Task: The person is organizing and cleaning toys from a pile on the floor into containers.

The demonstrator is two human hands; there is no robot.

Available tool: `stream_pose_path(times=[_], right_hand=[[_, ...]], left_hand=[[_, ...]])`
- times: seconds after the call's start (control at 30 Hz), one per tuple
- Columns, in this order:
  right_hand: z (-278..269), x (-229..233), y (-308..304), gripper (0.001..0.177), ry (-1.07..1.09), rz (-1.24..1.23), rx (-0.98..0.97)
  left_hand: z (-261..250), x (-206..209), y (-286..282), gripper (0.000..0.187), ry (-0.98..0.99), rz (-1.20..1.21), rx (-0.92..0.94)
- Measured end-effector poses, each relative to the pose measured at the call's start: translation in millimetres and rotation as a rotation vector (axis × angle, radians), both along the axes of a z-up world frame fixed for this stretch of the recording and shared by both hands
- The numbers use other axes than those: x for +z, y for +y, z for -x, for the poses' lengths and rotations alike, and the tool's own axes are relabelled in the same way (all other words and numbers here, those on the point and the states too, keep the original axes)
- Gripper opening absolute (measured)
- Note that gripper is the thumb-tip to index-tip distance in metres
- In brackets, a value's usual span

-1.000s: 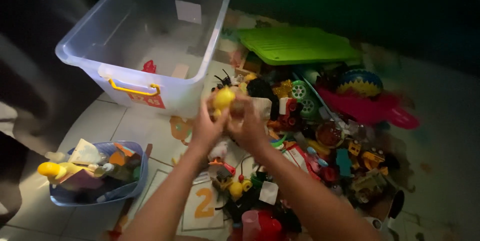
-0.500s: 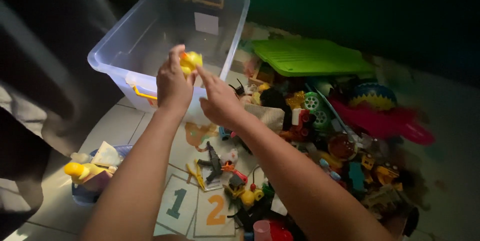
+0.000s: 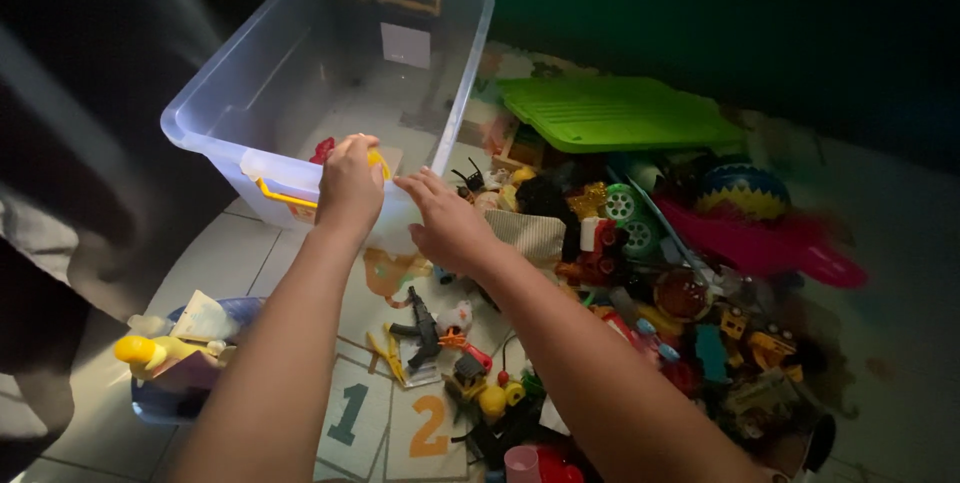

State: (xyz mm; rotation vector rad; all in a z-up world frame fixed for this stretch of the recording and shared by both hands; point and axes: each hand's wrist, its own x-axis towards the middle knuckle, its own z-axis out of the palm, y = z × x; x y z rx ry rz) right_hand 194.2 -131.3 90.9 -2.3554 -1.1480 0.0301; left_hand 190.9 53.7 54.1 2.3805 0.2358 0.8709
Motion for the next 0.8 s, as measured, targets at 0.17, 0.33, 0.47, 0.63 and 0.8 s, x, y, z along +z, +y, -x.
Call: stream_pose_path(times=[0.17, 0.33, 0.47, 0.63, 0.8], right_hand=[[1.7, 7.6, -4.7, 0.067, 0.044, -0.012, -0.015], [6.7, 14.6, -13.7, 0.058, 0.127, 0.004, -0.107], [-1.0, -6.1, -23.8, 0.039, -0.041, -0.166, -0.051], [2.0, 1.9, -31.8, 0.023, -0.093, -0.276, 0.018], [10.8, 19.3, -38.7, 0.01, -0.027, -0.148, -0.066]], left_hand=[[8.1, 5.3, -5.1, 0.022, 0.138, -0.113, -0.055], [21.2, 8.6, -9.7, 0.035, 0.349, -0.232, -0.11], [40.0, 22.4, -17.8, 0.037, 0.32, -0.232, -0.208], [58.5, 28.7, -23.4, 0.038, 0.381, -0.235, -0.293], [77.5, 46.8, -42.3, 0.036, 0.462, -0.14, -0.383]])
